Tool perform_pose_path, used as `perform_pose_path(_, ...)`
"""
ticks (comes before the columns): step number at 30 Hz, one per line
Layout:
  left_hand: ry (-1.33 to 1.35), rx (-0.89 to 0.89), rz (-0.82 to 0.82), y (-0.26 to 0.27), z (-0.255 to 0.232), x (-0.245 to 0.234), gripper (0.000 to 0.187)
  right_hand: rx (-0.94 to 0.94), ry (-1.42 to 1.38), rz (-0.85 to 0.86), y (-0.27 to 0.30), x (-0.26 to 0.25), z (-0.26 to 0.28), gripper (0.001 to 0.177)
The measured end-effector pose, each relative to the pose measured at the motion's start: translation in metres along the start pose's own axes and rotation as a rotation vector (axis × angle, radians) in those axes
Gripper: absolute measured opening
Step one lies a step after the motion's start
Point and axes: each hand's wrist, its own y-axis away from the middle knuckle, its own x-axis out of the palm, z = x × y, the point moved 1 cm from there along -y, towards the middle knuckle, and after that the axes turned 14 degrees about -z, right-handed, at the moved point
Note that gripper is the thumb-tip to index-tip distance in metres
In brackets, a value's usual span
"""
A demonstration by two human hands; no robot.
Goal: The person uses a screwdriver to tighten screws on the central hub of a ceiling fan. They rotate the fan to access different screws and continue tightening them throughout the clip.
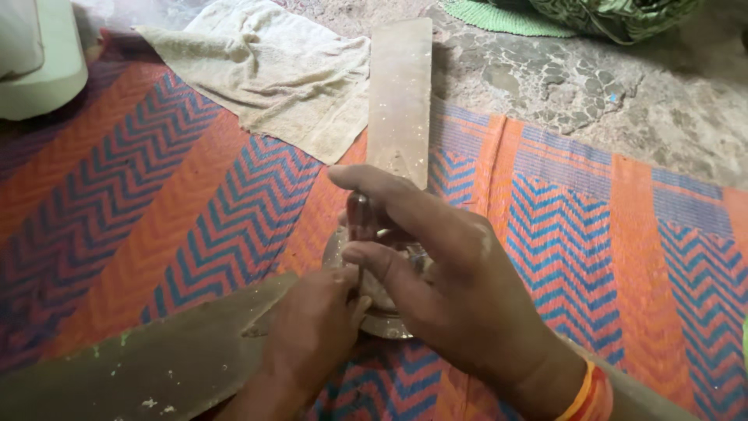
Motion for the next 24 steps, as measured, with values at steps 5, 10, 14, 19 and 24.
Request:
perform_pose_path(5,-0.073,-0.021,0.164,-0.013,0.002,-0.011,0.022,-0.05,0.024,-0.04,0.005,0.006,-0.001,0.052)
perform_pose_path(10,-0.133,-0.148,0.44,-0.031,-0.007,-0.027,0.023,0.029,-0.04,-0.006,0.004,0.008,-0.008,0.054)
perform_pose_path(14,-0.21,-0.133,0.432,-0.033,-0.01,-0.026,0.023,0.175,-0.102,0.016,0.001,0.006,-0.01,0.056)
perform_pose_path(19,-0.199,-0.091,0.295,-0.03,-0.001,-0.025,0.013,0.072,-0.051,-0.063,0.005,0.01,-0.009,0.052)
perform_pose_path(24,-0.081,-0.033,0.182,-0.033,0.005,-0.033,0.015,0.081,-0.059,-0.085,0.008,0.019,-0.006,0.048)
